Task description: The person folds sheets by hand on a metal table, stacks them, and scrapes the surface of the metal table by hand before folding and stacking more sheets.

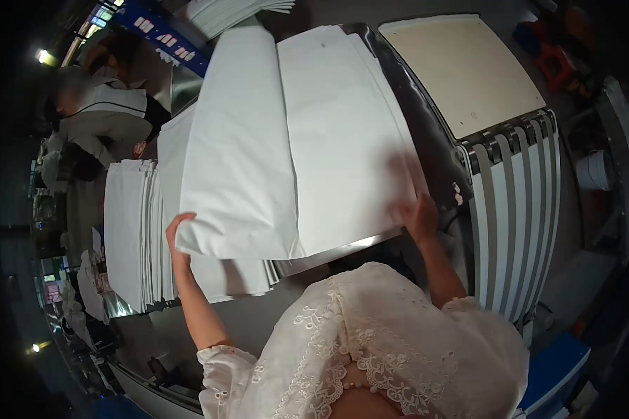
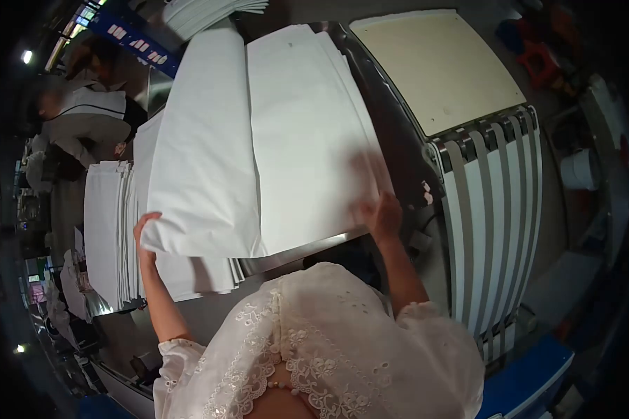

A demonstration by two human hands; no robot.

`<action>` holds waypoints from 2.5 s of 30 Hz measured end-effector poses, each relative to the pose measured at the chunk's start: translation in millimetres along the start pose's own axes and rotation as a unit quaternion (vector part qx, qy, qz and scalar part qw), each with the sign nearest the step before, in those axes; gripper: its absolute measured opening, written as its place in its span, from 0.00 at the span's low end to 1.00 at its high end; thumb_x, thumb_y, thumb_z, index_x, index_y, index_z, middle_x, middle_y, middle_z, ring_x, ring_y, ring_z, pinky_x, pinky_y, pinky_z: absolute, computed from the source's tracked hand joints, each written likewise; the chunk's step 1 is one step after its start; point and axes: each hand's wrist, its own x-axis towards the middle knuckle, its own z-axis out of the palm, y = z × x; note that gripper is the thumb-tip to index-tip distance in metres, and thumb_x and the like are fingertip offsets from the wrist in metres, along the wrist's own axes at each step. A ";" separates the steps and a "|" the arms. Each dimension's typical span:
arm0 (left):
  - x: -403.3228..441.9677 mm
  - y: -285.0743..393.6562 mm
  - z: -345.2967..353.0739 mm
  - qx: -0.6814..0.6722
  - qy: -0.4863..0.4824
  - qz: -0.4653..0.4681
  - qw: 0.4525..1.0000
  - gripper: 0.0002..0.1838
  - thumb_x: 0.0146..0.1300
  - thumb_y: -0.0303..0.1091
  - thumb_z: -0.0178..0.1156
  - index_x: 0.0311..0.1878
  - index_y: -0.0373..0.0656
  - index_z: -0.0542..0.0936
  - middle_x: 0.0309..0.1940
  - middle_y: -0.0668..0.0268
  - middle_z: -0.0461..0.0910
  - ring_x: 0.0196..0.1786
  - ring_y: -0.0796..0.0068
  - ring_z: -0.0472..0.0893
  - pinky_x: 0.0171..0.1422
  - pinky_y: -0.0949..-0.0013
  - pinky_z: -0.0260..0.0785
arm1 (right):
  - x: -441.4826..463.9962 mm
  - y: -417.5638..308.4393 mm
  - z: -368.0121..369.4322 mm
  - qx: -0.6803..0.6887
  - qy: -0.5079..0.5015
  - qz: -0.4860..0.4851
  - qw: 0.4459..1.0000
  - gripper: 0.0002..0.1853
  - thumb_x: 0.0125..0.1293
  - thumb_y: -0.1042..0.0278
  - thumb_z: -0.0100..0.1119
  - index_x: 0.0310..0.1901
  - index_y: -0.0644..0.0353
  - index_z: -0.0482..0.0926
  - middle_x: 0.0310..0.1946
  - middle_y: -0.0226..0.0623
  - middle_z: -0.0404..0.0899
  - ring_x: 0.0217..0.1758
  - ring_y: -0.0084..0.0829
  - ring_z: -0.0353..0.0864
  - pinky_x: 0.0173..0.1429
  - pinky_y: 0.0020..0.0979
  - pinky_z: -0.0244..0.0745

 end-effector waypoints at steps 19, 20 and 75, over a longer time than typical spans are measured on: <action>-131.6 -32.4 -138.0 -0.155 0.150 -0.006 0.976 0.11 0.57 0.27 0.50 0.42 0.35 0.78 0.36 0.60 0.79 0.39 0.72 0.78 0.46 0.71 0.72 | -31.6 -109.5 -222.9 0.618 -0.021 0.082 0.782 0.19 0.62 0.68 0.55 0.52 0.71 0.71 0.45 0.46 0.78 0.44 0.35 0.80 0.51 0.33 0.75; -140.0 -33.0 -147.4 -0.225 0.167 -0.064 0.958 0.12 0.58 0.27 0.50 0.42 0.35 0.78 0.34 0.60 0.79 0.37 0.72 0.79 0.44 0.71 0.73 | -43.0 -124.1 -233.9 0.646 -0.003 0.094 0.757 0.19 0.63 0.68 0.54 0.51 0.71 0.71 0.45 0.46 0.78 0.44 0.36 0.81 0.49 0.33 0.76; -184.6 -103.8 -150.7 -0.125 0.112 0.005 0.986 0.12 0.57 0.34 0.61 0.32 0.33 0.74 0.27 0.52 0.77 0.28 0.49 0.78 0.30 0.63 0.68 | 188.8 -666.5 19.6 0.491 -0.049 -0.266 0.828 0.12 0.56 0.66 0.57 0.41 0.61 0.77 0.28 0.39 0.78 0.28 0.34 0.76 0.35 0.32 0.73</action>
